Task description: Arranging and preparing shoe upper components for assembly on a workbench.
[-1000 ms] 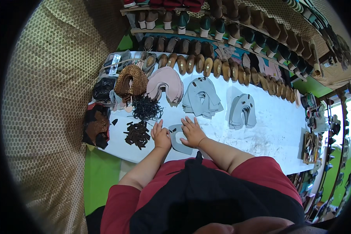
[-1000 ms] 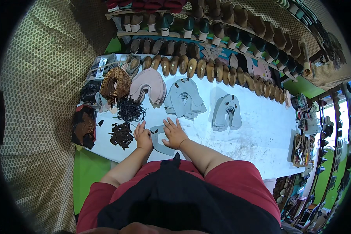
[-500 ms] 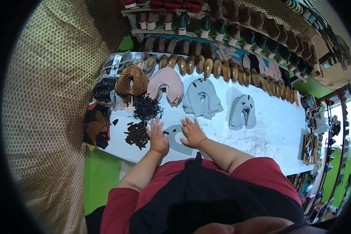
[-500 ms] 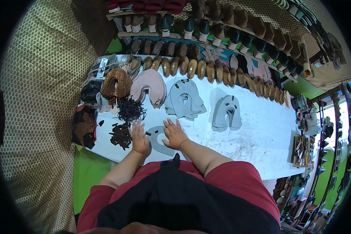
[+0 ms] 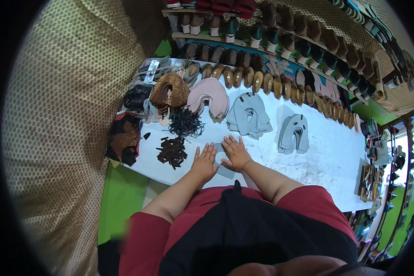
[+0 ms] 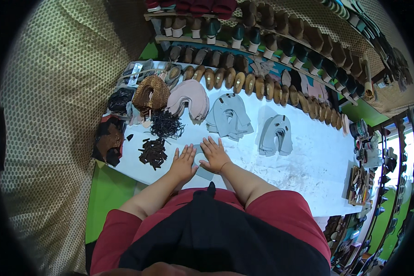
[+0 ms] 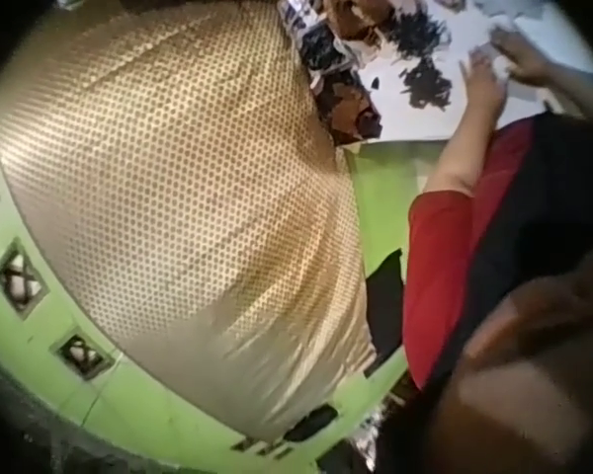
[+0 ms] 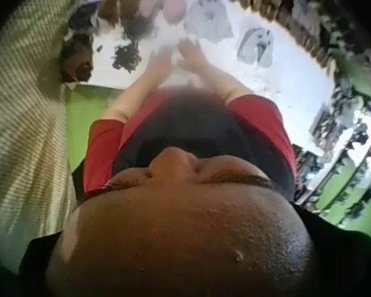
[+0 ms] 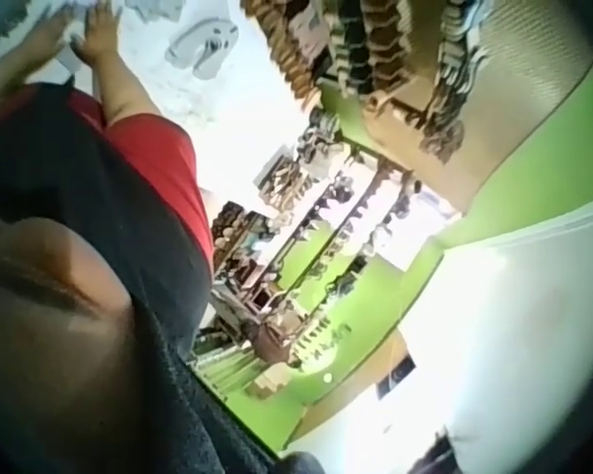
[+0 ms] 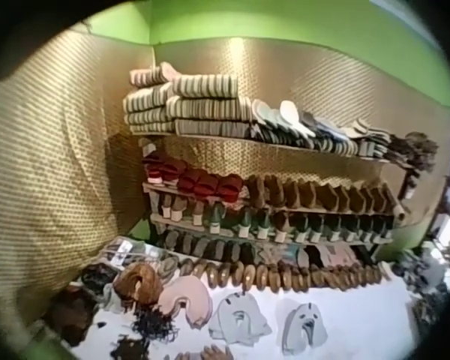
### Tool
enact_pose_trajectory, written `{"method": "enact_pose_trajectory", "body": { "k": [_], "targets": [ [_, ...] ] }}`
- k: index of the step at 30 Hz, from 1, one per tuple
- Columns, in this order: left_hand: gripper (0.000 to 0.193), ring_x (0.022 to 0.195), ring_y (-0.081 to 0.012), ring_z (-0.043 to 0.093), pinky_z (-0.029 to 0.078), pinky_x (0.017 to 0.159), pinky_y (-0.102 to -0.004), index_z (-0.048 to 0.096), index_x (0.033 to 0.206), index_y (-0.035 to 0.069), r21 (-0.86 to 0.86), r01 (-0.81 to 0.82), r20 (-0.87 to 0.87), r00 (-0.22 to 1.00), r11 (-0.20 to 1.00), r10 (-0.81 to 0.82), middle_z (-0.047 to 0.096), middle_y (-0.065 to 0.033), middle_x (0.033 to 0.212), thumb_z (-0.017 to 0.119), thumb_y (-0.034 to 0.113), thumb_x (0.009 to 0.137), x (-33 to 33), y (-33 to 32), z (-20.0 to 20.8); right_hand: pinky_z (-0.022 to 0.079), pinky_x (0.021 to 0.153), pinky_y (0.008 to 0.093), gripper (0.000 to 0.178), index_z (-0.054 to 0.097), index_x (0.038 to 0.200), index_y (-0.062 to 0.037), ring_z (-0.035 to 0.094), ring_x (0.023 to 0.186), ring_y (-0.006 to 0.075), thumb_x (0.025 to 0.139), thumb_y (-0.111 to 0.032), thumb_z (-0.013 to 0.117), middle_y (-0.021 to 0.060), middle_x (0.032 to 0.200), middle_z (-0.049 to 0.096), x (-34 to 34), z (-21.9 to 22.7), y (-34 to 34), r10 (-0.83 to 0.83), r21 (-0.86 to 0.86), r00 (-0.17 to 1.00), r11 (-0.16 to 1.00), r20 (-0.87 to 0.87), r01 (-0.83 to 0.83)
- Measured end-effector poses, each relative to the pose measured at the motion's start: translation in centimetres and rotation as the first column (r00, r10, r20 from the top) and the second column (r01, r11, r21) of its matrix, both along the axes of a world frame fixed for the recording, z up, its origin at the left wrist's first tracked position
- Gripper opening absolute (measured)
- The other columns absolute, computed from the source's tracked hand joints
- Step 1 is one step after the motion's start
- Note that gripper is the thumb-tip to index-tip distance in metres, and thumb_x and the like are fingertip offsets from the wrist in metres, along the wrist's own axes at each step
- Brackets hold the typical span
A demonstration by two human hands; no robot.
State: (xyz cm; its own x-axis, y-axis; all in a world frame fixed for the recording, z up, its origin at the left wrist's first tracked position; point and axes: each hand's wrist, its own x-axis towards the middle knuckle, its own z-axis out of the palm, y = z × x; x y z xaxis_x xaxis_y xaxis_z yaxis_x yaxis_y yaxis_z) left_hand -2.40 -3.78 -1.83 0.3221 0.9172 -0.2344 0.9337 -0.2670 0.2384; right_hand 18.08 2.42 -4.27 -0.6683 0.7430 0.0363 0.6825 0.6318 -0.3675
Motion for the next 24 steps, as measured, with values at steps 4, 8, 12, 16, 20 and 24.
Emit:
{"method": "enact_pose_trajectory", "body": {
  "k": [4, 8, 12, 16, 20, 24],
  "targets": [
    [0.083, 0.152, -0.0298, 0.014, 0.003, 0.119, -0.0592, 0.020, 0.156, 0.006, -0.033, -0.001, 0.009, 1.000, 0.999, 0.002, 0.015, -0.0137, 0.164, 0.056, 0.045, 0.092, -0.9, -0.1, 0.7, 0.009, 0.119, 0.0587, 0.079, 0.040, 0.147, -0.0084, 0.022, 0.149, 0.0335, 0.086, -0.053, 0.059, 0.0142, 0.157, 0.032, -0.1, -0.4, 0.1, -0.004, 0.032, 1.000, 0.999, 0.019, 0.003],
    [0.087, 0.152, -0.0322, 0.015, 0.004, 0.118, -0.0613, 0.019, 0.156, 0.006, 0.103, -0.073, 0.062, 0.996, 0.992, 0.067, 0.015, -0.0154, 0.164, 0.059, 0.045, 0.090, -5.9, -2.4, 1.5, 0.009, 0.120, 0.0577, 0.078, 0.039, 0.147, -0.0083, 0.022, 0.148, 0.0335, 0.086, -0.053, 0.059, 0.0140, 0.157, 0.033, -0.1, -0.4, 0.0, -0.035, 0.023, 0.999, 0.999, 0.025, 0.034],
    [0.089, 0.151, -0.0391, 0.013, 0.006, 0.117, -0.0625, 0.020, 0.156, 0.006, 0.161, -0.292, 0.054, 0.956, 0.943, 0.287, 0.014, -0.0186, 0.164, 0.064, 0.040, 0.087, -14.0, -4.5, 1.3, 0.010, 0.119, 0.0609, 0.074, 0.042, 0.146, -0.0093, 0.022, 0.148, 0.0343, 0.087, -0.050, 0.059, 0.0144, 0.156, 0.033, -0.5, 0.8, -0.7, -0.092, -0.035, 0.991, 0.995, 0.100, 0.096],
    [0.087, 0.151, -0.0408, 0.012, 0.007, 0.116, -0.0640, 0.023, 0.155, 0.005, 0.213, -0.391, 0.053, 0.920, 0.896, 0.389, 0.013, -0.0191, 0.164, 0.065, 0.035, 0.085, -21.6, -6.1, 0.6, 0.013, 0.113, 0.0698, 0.047, 0.063, 0.123, -0.0138, 0.028, 0.145, 0.0373, 0.083, -0.037, 0.068, 0.0140, 0.151, 0.040, -5.4, 0.9, -2.6, -0.396, -0.010, 0.918, 0.918, -0.032, 0.396],
    [0.087, 0.152, -0.0382, 0.008, 0.004, 0.118, -0.0621, 0.023, 0.156, 0.009, 0.283, -0.368, 0.035, 0.927, 0.886, 0.374, 0.010, -0.0164, 0.165, 0.064, 0.039, 0.085, -25.6, -6.3, -0.6, 0.015, 0.107, 0.0776, 0.013, 0.076, 0.088, -0.0231, 0.031, 0.143, 0.0371, 0.077, -0.029, 0.074, 0.0106, 0.146, 0.048, -12.2, 0.1, -3.8, -0.313, -0.014, 0.921, 0.948, -0.232, 0.318],
    [0.083, 0.151, -0.0409, 0.010, 0.004, 0.118, -0.0621, 0.029, 0.155, 0.010, 0.275, -0.247, 0.085, 0.969, 0.929, 0.232, 0.015, -0.0185, 0.164, 0.064, 0.041, 0.086, -26.9, -5.3, -0.9, 0.015, 0.107, 0.0780, 0.013, 0.077, 0.088, -0.0222, 0.030, 0.144, 0.0373, 0.077, -0.028, 0.075, 0.0084, 0.148, 0.045, -17.7, -0.8, -4.9, -0.344, -0.062, 0.919, 0.939, -0.192, 0.338]
  ]
}}
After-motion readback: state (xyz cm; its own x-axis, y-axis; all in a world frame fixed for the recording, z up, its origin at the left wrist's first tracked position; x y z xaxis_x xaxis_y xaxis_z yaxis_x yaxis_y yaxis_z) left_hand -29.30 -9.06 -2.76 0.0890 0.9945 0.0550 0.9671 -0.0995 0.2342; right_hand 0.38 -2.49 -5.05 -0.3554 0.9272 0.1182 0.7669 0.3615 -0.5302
